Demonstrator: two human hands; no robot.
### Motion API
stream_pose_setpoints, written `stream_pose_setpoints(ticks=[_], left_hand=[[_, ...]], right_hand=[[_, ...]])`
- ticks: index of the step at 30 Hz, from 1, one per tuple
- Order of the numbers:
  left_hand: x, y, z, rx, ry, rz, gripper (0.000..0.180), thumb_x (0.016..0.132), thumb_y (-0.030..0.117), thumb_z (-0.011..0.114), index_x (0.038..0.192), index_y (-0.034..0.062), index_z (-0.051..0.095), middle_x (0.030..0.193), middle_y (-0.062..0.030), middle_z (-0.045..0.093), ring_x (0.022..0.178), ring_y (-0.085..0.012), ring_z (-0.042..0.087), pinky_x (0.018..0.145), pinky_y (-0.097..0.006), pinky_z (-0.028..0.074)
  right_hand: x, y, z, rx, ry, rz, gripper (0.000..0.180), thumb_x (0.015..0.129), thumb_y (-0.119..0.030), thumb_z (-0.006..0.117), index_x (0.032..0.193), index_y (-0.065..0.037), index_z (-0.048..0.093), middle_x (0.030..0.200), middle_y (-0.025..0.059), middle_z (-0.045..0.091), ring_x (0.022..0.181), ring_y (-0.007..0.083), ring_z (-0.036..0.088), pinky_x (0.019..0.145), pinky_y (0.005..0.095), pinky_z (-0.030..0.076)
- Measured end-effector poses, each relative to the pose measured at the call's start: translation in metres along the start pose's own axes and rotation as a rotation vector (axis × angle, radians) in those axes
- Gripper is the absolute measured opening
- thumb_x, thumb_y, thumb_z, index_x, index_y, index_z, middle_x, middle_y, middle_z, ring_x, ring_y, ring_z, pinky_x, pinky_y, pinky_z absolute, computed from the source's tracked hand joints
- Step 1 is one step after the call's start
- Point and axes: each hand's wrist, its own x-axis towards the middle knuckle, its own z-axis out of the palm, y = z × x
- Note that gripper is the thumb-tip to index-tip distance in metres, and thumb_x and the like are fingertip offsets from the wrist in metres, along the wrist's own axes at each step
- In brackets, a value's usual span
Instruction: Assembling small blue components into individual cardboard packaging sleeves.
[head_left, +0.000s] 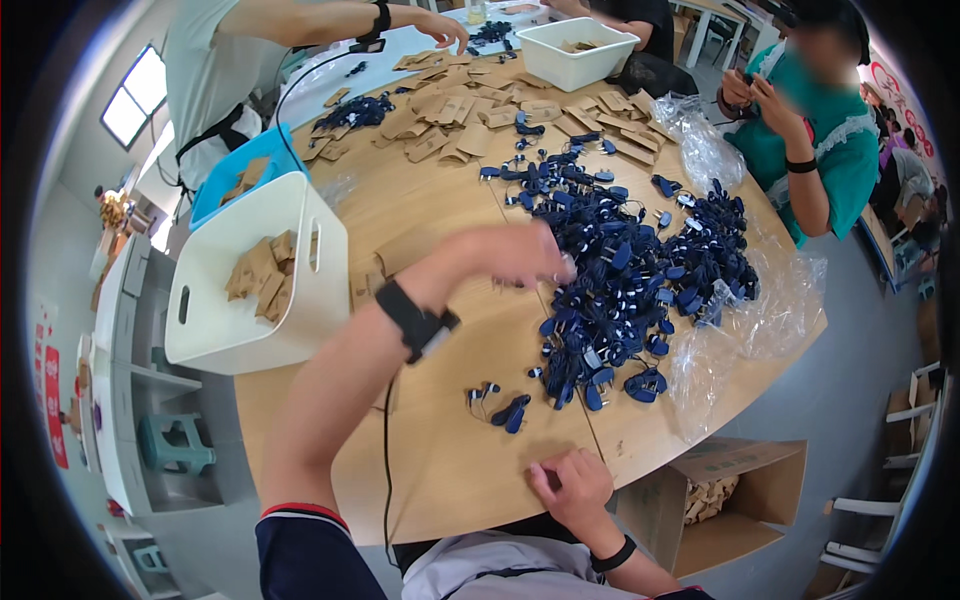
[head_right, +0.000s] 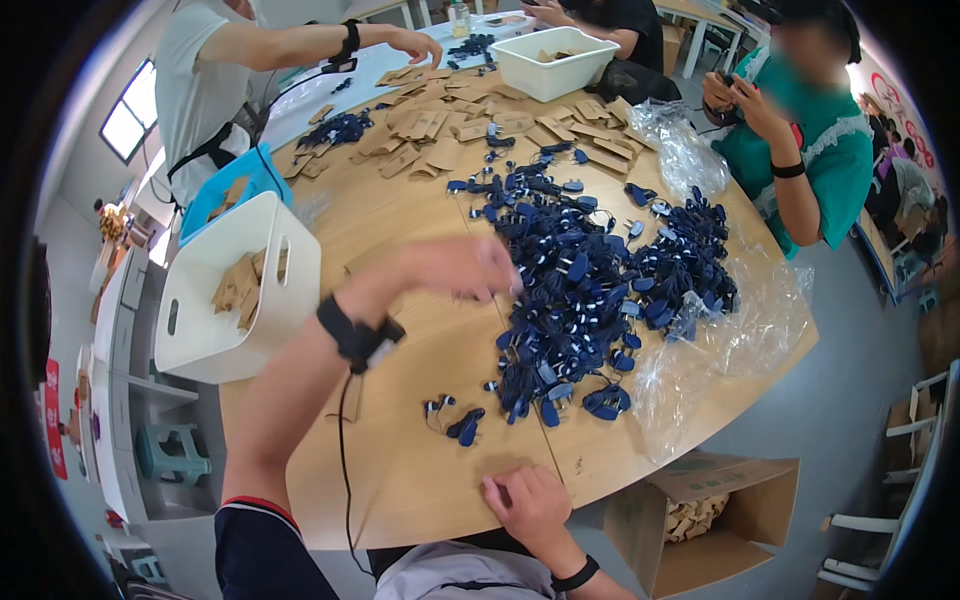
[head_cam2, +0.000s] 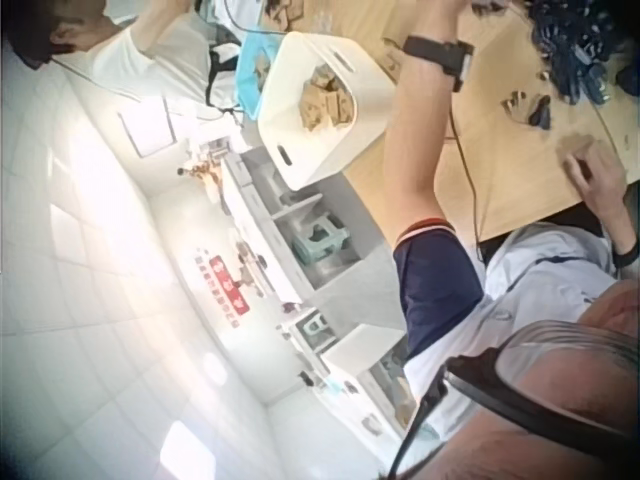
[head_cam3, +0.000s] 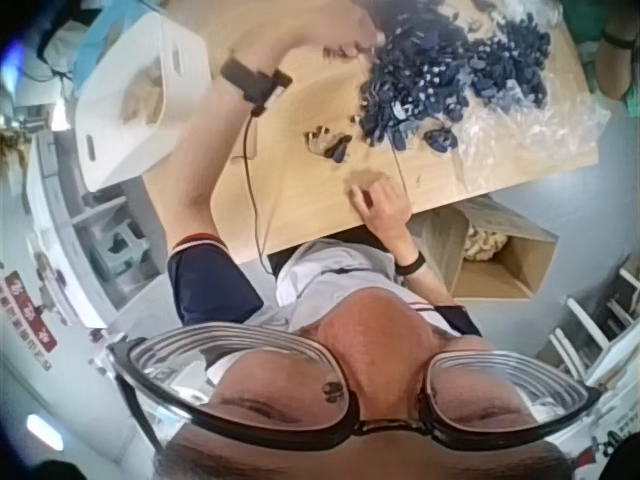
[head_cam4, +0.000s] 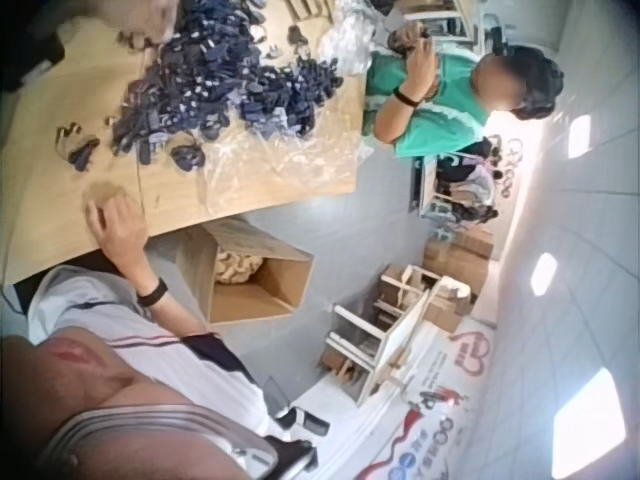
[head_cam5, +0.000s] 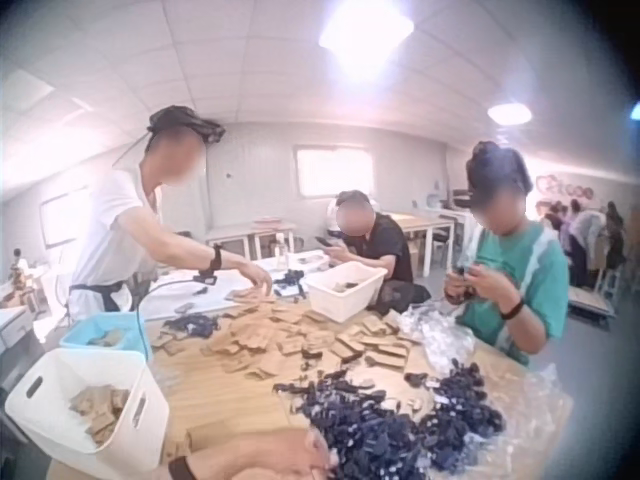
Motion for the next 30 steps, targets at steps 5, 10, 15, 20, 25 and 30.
stream_pose_setpoints(ticks=[5, 10, 15, 20, 25, 30], left_hand=[[0.095, -0.054, -0.093, 0.247, 0.99, 0.057, 0.051, 0.086, 0.032, 0.061, 0.124, -0.002, 0.053, 0.121, -0.0202, 0.061, 0.113, -0.0351, 0.058, 0.096, -0.041, 0.045], [0.18, -0.128, -0.128, 0.224, 1.15, 0.174, 0.053, 0.089, 0.032, 0.058, 0.133, 0.0037, 0.05, 0.137, -0.0222, 0.049, 0.132, -0.0357, 0.041, 0.108, -0.042, 0.035], [0.204, -0.076, -0.094, -0.091, 0.648, 0.443, 0.048, 0.092, 0.029, 0.054, 0.129, -0.0025, 0.052, 0.129, -0.0237, 0.055, 0.123, -0.0371, 0.05, 0.106, -0.041, 0.038], [0.212, -0.046, -0.044, 0.082, 0.579, 0.578, 0.05, 0.097, 0.03, 0.05, 0.136, -0.0022, 0.044, 0.134, -0.0218, 0.051, 0.127, -0.0293, 0.048, 0.108, -0.036, 0.034], [0.189, -0.036, -0.027, -0.141, 0.519, 0.512, 0.053, 0.098, 0.032, 0.047, 0.137, -0.0032, 0.043, 0.139, -0.0235, 0.047, 0.132, -0.0329, 0.043, 0.111, -0.036, 0.032], [0.141, -0.092, -0.046, 0.281, 0.845, 0.219, 0.055, 0.096, 0.036, 0.048, 0.134, -0.0039, 0.047, 0.139, -0.0237, 0.048, 0.13, -0.0338, 0.045, 0.11, -0.037, 0.033]], right_hand=[[0.002, 0.0, -0.006, -0.048, -0.042, -0.004, 0.021, 0.067, -0.013, 0.08, 0.07, -0.012, 0.06, 0.064, 0.003, 0.054, 0.056, 0.022, 0.053, 0.048, 0.0328, 0.04], [0.012, -0.007, -0.002, -0.031, -0.057, 0.001, 0.022, 0.066, -0.014, 0.082, 0.069, -0.012, 0.06, 0.063, 0.0017, 0.054, 0.055, 0.0203, 0.053, 0.048, 0.0313, 0.04], [0.015, -0.005, -0.008, -0.077, -0.083, 0.066, 0.024, 0.063, -0.013, 0.084, 0.068, -0.012, 0.06, 0.062, 0.0011, 0.056, 0.052, 0.0204, 0.052, 0.047, 0.0307, 0.04], [0.016, -0.007, -0.007, -0.057, -0.079, 0.041, 0.023, 0.063, -0.012, 0.083, 0.07, -0.012, 0.061, 0.062, 0.0025, 0.054, 0.052, 0.0212, 0.052, 0.046, 0.0314, 0.039], [0.013, -0.003, -0.006, -0.052, -0.048, 0.023, 0.022, 0.064, -0.012, 0.082, 0.071, -0.011, 0.061, 0.062, 0.004, 0.053, 0.053, 0.0221, 0.051, 0.046, 0.0325, 0.039], [0.006, -0.003, -0.003, -0.043, -0.031, 0.02, 0.021, 0.066, -0.012, 0.08, 0.069, -0.01, 0.06, 0.062, 0.0053, 0.052, 0.055, 0.0228, 0.052, 0.047, 0.0334, 0.039]])
